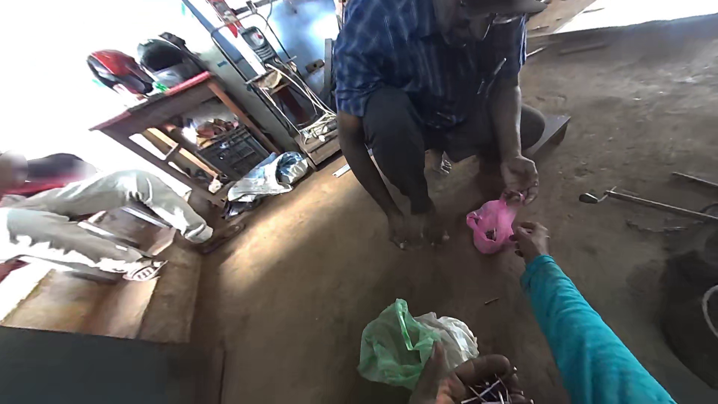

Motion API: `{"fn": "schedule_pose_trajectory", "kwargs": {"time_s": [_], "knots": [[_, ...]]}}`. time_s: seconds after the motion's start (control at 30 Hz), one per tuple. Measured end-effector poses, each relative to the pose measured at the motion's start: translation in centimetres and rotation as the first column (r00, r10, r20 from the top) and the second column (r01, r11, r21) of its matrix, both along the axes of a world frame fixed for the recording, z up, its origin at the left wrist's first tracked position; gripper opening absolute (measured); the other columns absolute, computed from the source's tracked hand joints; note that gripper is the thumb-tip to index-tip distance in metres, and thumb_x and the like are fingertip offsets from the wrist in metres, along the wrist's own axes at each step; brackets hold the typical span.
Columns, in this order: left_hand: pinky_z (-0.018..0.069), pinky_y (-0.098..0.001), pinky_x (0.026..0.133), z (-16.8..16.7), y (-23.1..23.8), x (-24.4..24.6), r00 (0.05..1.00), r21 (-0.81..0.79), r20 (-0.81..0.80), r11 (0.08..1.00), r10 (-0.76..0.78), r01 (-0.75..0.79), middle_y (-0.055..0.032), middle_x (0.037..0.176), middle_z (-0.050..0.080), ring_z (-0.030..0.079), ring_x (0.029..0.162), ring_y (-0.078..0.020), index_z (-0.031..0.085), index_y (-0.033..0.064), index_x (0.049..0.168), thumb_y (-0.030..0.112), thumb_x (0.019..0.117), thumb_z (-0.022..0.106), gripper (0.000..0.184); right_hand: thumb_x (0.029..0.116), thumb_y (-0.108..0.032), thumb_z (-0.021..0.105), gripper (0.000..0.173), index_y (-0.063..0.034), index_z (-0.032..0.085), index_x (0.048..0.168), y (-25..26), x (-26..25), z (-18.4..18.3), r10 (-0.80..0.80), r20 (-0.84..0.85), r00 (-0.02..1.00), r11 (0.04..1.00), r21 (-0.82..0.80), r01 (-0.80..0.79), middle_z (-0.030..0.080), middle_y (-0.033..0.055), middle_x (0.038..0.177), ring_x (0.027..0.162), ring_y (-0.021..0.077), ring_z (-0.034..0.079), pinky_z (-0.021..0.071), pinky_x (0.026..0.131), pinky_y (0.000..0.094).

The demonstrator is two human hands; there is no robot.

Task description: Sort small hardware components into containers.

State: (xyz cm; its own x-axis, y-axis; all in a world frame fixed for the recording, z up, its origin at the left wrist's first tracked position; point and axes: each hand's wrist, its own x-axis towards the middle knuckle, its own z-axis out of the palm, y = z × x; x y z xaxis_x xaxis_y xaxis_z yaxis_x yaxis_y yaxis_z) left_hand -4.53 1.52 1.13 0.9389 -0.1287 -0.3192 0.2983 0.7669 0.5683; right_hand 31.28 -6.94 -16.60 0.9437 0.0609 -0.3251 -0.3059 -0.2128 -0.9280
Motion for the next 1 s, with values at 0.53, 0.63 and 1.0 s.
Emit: {"fn": "schedule_pose_trajectory", "kwargs": {"time_s": [0.53,0.63,1.0], "knots": [[0.0534,-0.0459,0.101,0.0,-4.0,-2.9,0.981,-0.193,-0.016,0.963,-0.195,0.188,-0.0133,0.132,0.066,0.063,0.121,-0.0278,0.069,0.0094,0.131,0.08,0.09,0.044,0.085,0.099,-0.01,0.061,0.048,-0.0215,0.058,0.146,-1.6,-12.6,-9.8,0.767,0.046,0.64,0.436,-0.77,-0.467,0.056,0.0158,0.148,0.125,0.0447,0.06,0.0549,0.089,0.0643],[0.0562,-0.0445,0.097,0.3,-3.5,-2.3,0.989,-0.131,-0.037,0.981,-0.147,0.141,-0.0119,0.128,0.068,0.066,0.117,-0.0264,0.07,0.0097,0.129,0.082,0.0903,0.04,0.087,0.0955,-0.013,0.067,0.039,-0.0129,0.065,0.134,0.3,-14.2,-9.9,0.78,-0.051,0.623,0.321,-0.823,-0.469,0.053,0.022,0.144,0.122,0.0493,0.057,0.0556,0.082,0.0648],[0.059,-0.0447,0.091,1.7,-1.6,-0.6,0.967,0.003,-0.232,0.994,0.107,-0.109,-0.0187,0.118,0.069,0.07,0.107,-0.0296,0.07,0.0032,0.123,0.086,0.0894,0.029,0.099,0.0984,-0.01,0.06,0.025,0.0013,0.067,0.119,0.6,-15.6,-7.5,0.654,-0.336,0.678,0.194,-0.792,-0.579,0.063,0.0267,0.124,0.112,0.0465,0.064,0.0537,0.085,0.0613]]}}
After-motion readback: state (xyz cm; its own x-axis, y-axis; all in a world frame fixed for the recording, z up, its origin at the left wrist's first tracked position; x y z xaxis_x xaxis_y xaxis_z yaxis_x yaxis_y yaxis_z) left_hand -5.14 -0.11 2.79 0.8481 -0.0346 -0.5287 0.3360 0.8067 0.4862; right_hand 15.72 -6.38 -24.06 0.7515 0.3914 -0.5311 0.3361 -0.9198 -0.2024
